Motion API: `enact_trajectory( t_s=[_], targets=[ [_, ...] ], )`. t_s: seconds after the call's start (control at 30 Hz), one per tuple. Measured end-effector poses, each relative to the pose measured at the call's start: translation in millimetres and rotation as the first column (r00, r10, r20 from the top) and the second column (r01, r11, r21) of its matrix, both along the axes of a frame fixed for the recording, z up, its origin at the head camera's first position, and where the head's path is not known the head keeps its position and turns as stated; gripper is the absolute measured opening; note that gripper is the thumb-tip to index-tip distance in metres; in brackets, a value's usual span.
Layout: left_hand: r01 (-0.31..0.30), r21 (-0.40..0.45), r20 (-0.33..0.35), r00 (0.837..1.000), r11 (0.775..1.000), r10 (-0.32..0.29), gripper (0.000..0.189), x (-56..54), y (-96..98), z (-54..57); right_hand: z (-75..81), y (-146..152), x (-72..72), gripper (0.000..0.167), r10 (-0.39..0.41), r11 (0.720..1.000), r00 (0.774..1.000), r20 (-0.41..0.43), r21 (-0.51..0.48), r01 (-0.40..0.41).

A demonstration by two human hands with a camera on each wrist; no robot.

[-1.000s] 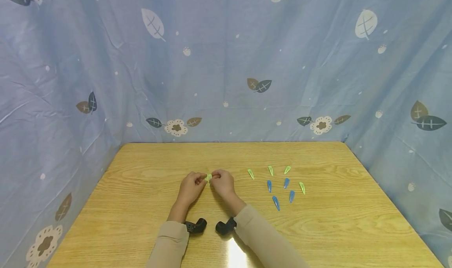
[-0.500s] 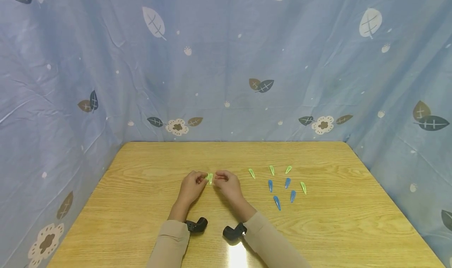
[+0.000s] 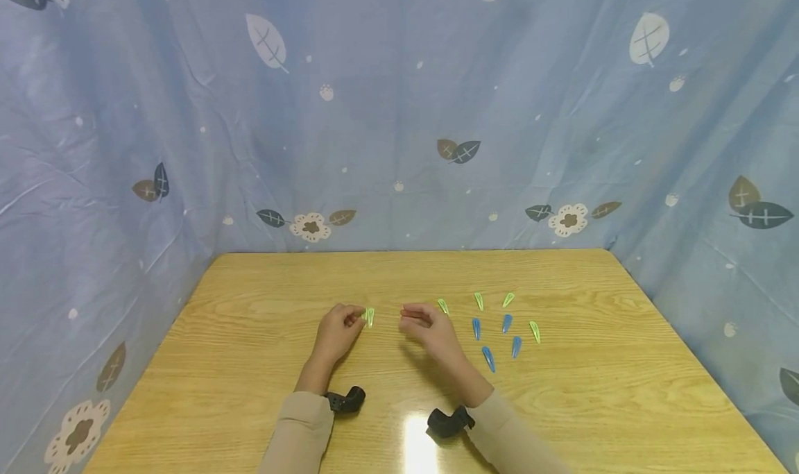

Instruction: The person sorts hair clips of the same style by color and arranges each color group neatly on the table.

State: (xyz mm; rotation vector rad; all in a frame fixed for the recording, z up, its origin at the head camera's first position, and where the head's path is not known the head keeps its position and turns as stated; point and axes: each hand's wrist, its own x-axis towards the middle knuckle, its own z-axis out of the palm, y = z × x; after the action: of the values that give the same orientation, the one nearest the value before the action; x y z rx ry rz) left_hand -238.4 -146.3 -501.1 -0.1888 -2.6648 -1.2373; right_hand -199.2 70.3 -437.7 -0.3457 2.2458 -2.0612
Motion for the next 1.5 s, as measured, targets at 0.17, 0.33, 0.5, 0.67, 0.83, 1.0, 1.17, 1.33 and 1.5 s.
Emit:
enact_trajectory(
  t_s=[0.17,0.33,0.5,0.67,0.83,1.0,1.17,1.33,1.5],
  targets=[
    [0.002,0.003,0.000,1.000,1.000,-0.002,0.022,0.9,-0.8,-0.9,-15.0,34,-10.5,0.037,0.010,1.000,0.999,-0.046,-0.019,-0.011],
    [0.004,-0.003,-0.005,1.000,1.000,-0.004,0.022,0.2,-1.7,-2.3,-18.6,70,-11.9,0.039,-0.024,0.999,0.992,-0.123,0.022,0.027],
    [0.001,-0.004,-0.003,1.000,1.000,-0.001,0.022,0.4,-1.6,-1.9,-19.7,109,-8.9,0.039,-0.069,0.995,0.980,-0.188,0.058,0.081],
    [-0.005,-0.011,0.003,1.000,1.000,0.005,0.022,0.0,-0.7,-0.9,-23.4,144,-3.4,0.040,-0.137,0.983,0.969,-0.205,0.091,0.158],
    [0.005,-0.004,0.005,1.000,1.000,-0.005,0.022,0.8,-0.8,-0.9,-28.9,171,3.3,0.043,-0.220,0.955,0.961,-0.165,0.167,0.247],
    [0.013,-0.008,-0.020,1.000,1.000,-0.013,0.022,0.5,-1.2,-2.6,-31.9,191,5.4,0.045,-0.291,0.931,0.945,-0.147,0.183,0.315],
    [0.010,0.001,-0.002,1.000,1.000,-0.010,0.022,-0.6,-1.8,-3.0,-36.7,204,4.5,0.046,-0.362,0.910,0.924,-0.125,0.165,0.379],
    [0.006,-0.002,0.002,1.000,1.000,-0.006,0.022,-0.5,-1.3,-1.3,-40.7,208,2.4,0.045,-0.430,0.881,0.900,-0.066,0.188,0.434],
    [0.006,-0.009,0.005,1.000,1.000,-0.006,0.022,-1.0,-1.7,-1.6,-45.3,209,0.4,0.041,-0.465,0.842,0.884,-0.043,0.285,0.457]
  ],
)
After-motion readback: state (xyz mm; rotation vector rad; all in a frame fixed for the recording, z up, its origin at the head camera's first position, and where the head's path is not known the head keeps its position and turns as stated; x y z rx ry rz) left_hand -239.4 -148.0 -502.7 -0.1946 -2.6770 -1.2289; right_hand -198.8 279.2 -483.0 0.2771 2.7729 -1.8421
